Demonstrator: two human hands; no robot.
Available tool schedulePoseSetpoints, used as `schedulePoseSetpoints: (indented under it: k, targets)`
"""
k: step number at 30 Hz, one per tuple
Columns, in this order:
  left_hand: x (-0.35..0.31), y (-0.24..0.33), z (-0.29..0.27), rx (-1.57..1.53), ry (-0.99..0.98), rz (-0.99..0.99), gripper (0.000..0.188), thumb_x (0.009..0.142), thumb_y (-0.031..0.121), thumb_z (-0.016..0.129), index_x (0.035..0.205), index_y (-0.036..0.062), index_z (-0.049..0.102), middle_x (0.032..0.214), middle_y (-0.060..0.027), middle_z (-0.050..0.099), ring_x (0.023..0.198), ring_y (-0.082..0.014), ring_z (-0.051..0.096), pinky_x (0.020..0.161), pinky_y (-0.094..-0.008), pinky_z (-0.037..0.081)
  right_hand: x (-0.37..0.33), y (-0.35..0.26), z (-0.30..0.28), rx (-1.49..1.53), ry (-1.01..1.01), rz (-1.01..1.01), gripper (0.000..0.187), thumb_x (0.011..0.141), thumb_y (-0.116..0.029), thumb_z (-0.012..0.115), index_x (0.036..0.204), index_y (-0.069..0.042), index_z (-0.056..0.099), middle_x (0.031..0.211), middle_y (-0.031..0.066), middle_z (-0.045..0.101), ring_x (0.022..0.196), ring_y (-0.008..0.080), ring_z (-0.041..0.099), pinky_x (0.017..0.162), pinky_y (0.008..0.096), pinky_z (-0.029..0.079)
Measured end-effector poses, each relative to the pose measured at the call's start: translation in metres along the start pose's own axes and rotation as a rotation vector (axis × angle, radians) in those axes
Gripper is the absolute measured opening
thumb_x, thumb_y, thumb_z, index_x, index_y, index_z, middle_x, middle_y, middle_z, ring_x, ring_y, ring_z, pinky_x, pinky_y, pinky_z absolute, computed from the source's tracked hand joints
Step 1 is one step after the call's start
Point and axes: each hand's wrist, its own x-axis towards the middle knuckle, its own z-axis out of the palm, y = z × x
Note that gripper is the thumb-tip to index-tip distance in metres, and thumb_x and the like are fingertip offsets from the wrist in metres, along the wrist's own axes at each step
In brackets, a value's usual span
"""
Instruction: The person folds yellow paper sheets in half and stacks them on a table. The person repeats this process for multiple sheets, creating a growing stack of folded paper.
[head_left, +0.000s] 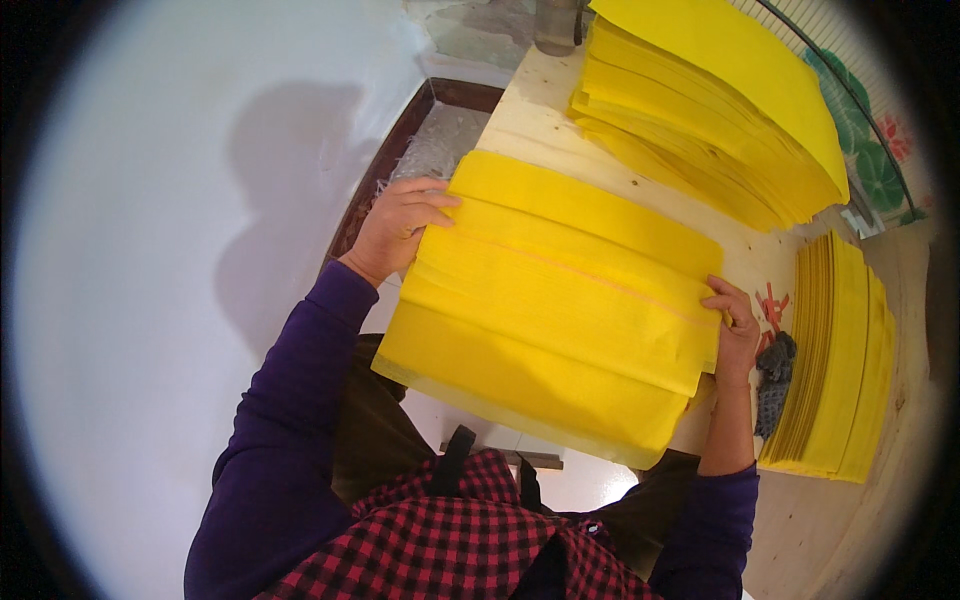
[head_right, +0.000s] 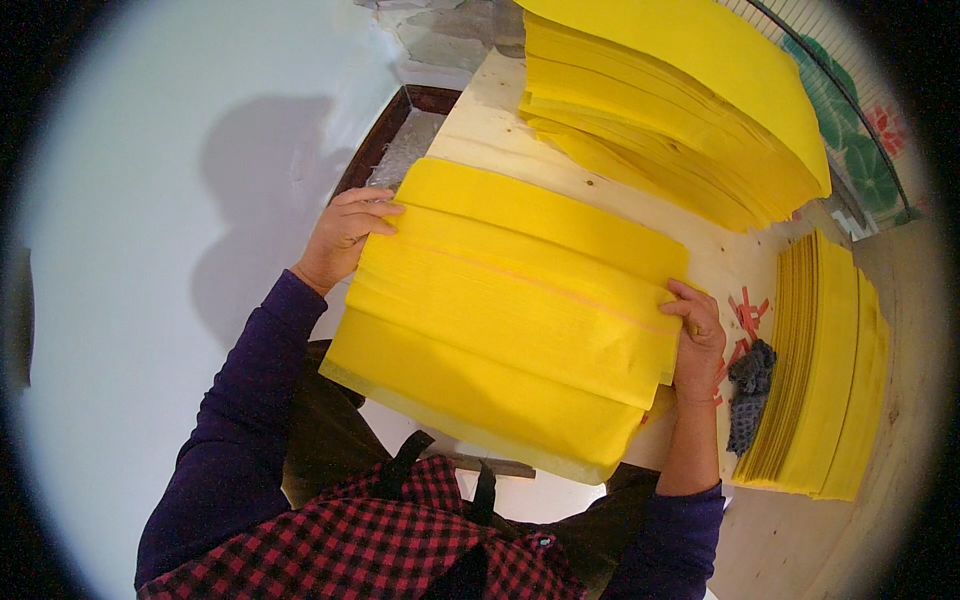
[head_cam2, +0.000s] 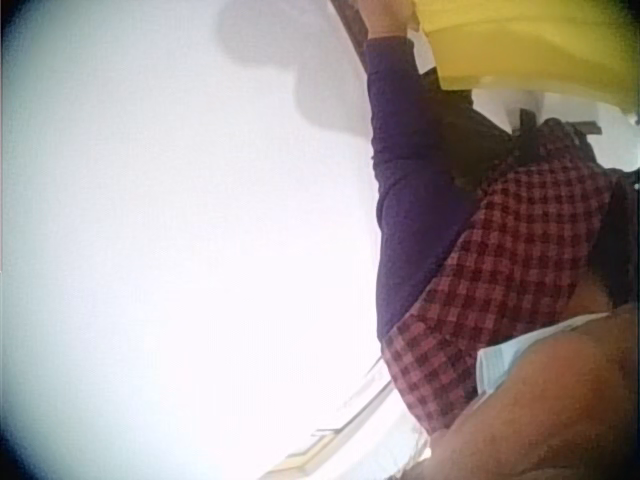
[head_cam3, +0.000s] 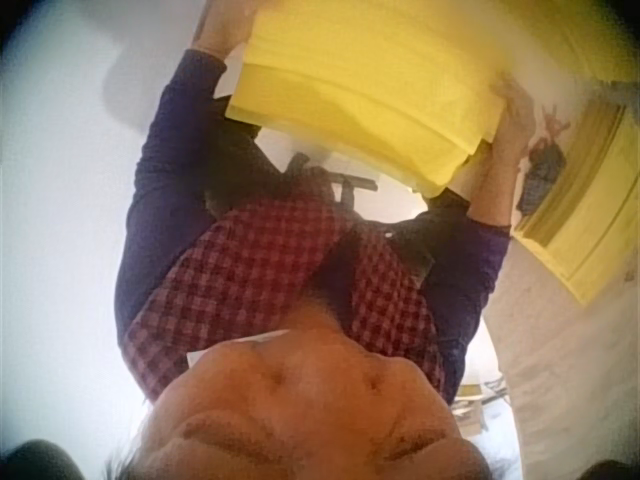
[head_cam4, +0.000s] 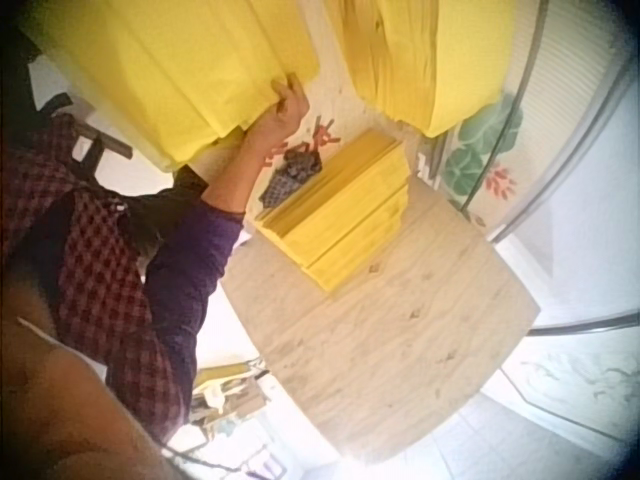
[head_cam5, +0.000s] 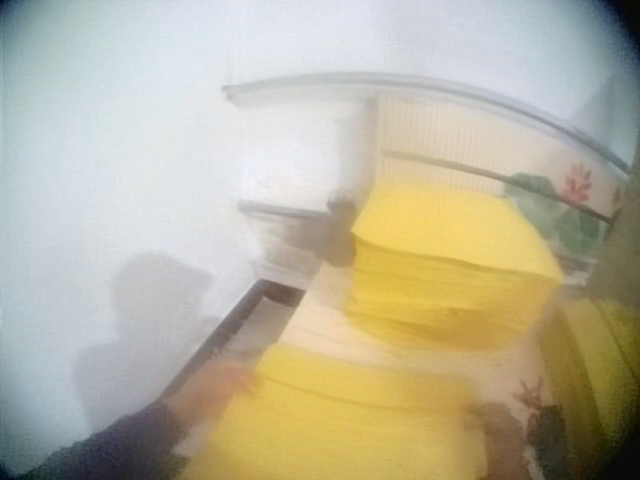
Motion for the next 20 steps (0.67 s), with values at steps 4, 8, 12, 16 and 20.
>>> schedulePoseSetpoints:
  k: [4,8,12,16,20]
  targets:
    - [-0.0002,-0.0019,0.0007,0.026,0.006,0.000,0.011,0.073,0.002,0.069,0.082,0.0076,0.069,0.106,-0.0087,0.070,0.111,-0.0290,0.059,0.093,-0.0377,0.046,0.0001,0.0007,-0.0005,-0.003,-0.006,-0.003,0.019,0.076,0.009,0.067,0.086,-0.007,0.068,0.113,0.0105,0.064,0.108,0.0241,0.056,0.094,0.0320,0.045]
    - [-0.0012,-0.0032,0.0034,0.001,0.031,-0.013,0.013,0.074,-0.001,0.067,0.083,0.0077,0.070,0.106,-0.0083,0.070,0.110,-0.0292,0.060,0.094,-0.0379,0.046,-0.0004,0.0008,0.0000,0.053,-0.012,0.012,0.020,0.076,0.010,0.066,0.086,-0.007,0.068,0.114,0.0104,0.063,0.109,0.0242,0.056,0.094,0.0324,0.045]
    - [-0.0022,-0.0056,0.0046,-0.006,0.040,-0.012,0.020,0.075,-0.006,0.062,0.084,0.0097,0.070,0.107,-0.0080,0.070,0.109,-0.0294,0.060,0.093,-0.0377,0.046,-0.0009,0.0002,-0.0009,0.033,-0.018,0.012,0.020,0.076,0.010,0.066,0.087,-0.007,0.068,0.115,0.0105,0.063,0.109,0.0247,0.056,0.095,0.0326,0.045]
    - [-0.0037,-0.0078,0.0046,0.001,0.046,0.004,0.024,0.075,-0.008,0.059,0.085,0.0110,0.071,0.107,-0.0078,0.069,0.109,-0.0297,0.060,0.092,-0.0375,0.047,-0.0005,0.0011,-0.0025,0.008,-0.036,-0.016,0.020,0.078,0.011,0.064,0.087,-0.006,0.068,0.116,0.0109,0.062,0.110,0.0252,0.055,0.095,0.0332,0.045]
    - [-0.0040,-0.0090,0.0042,-0.025,0.010,-0.043,0.023,0.074,-0.006,0.061,0.088,0.0087,0.073,0.109,-0.0092,0.069,0.111,-0.0300,0.059,0.095,-0.0385,0.045,-0.0008,0.0026,-0.0056,0.004,-0.055,-0.023,0.020,0.079,0.011,0.062,0.088,-0.006,0.068,0.117,0.0113,0.062,0.111,0.0257,0.055,0.095,0.0338,0.045]
